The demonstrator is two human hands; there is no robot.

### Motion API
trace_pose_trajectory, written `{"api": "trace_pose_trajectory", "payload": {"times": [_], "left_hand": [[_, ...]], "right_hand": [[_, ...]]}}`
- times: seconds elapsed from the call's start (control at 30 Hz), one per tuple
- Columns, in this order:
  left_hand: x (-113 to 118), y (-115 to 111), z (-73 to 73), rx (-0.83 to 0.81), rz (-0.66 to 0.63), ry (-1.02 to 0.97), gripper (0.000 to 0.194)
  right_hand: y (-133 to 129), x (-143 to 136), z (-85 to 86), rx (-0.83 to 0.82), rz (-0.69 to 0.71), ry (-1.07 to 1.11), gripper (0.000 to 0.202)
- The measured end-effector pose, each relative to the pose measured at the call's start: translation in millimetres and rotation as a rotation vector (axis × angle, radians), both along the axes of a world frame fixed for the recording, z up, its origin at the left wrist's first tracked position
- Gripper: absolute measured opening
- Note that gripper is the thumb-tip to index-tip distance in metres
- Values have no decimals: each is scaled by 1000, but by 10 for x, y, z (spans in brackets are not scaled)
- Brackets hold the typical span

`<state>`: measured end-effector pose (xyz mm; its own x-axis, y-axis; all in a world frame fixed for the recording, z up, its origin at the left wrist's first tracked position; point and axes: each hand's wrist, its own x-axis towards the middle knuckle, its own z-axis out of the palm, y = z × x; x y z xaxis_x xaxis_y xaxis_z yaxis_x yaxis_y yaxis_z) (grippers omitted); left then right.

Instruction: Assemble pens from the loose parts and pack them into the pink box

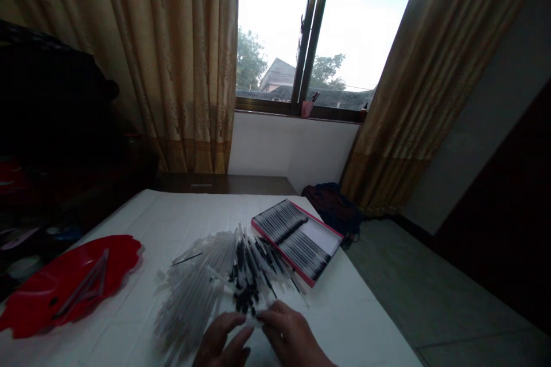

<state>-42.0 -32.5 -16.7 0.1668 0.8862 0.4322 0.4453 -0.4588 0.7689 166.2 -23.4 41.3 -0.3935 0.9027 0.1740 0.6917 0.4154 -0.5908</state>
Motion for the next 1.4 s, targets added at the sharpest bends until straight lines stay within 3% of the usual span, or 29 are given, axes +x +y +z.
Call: {"api": "trace_pose_trajectory", "payload": {"times": [0.1,0.17,0.27,0.33,0.47,0.57,0.77,0.9,1.1,1.4], "left_hand": [[-10,35,-42,121,-38,220,27],[5,50,-89,104,-38,216,25],[32,51,-178,6,98,34,24],[32,53,-225,-89,170,-96,27],[-11,77,-255,-185,124,-121,27],[-29,92,-250,-72,108,-24,27],[-20,101,-230,234,95,208,34],[-27,87,-162,365,136,255,30],[-13,37,31,413,177,285,29],[-9,30,70,461,164,325,28]], "right_hand": [[-70,-72,-162,20,95,137,23],[-15,-51,-172,17,80,222,19],[138,85,-78,-54,-126,264,22],[236,187,-16,-63,-302,168,24],[338,242,-17,-43,-451,-172,12],[361,173,-64,-30,-458,-309,11],[306,151,-20,-41,-465,-378,16],[98,310,31,-47,-432,-259,18],[-219,552,68,256,-247,170,18],[-243,548,154,311,-178,131,17]]}}
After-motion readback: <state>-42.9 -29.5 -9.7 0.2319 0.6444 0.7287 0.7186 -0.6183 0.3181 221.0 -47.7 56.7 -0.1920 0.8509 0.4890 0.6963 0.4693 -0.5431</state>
